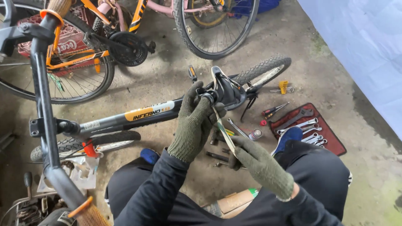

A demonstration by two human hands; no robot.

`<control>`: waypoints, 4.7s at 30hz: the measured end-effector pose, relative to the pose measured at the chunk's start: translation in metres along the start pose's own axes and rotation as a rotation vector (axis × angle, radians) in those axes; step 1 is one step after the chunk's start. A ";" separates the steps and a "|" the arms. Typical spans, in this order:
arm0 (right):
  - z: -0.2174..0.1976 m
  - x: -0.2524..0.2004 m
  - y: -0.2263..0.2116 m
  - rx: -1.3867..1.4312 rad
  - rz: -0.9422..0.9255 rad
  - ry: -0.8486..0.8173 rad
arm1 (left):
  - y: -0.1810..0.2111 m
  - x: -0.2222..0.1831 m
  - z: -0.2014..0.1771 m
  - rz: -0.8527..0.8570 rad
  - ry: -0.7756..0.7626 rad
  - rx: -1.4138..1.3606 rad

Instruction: Repairing and cleaning a bicycle component using pliers and a toothbrush

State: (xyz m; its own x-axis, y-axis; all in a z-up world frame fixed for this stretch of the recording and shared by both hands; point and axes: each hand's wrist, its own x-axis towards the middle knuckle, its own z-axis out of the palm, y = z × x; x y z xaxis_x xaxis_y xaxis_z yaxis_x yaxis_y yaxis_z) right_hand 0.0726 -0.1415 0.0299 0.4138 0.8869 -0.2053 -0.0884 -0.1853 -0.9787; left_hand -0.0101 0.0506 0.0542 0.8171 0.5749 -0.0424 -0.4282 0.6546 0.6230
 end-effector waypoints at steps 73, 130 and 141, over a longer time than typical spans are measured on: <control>0.025 0.091 -0.001 -0.473 -0.311 0.203 | -0.010 0.053 -0.018 0.020 0.055 0.294; -0.009 0.143 0.019 -1.128 -0.829 0.241 | -0.014 0.126 -0.043 -0.037 0.102 0.078; -0.008 0.135 -0.012 -0.500 -0.157 0.385 | -0.021 0.120 -0.028 -0.028 0.082 -0.096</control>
State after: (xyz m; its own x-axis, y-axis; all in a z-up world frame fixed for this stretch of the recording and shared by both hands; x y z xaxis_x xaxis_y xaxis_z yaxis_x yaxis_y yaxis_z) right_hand 0.1367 -0.0225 0.0135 0.6908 0.7216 0.0457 0.3938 -0.3225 -0.8608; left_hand 0.0865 0.1196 0.0141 0.7964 0.5917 -0.1250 -0.4440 0.7124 0.5434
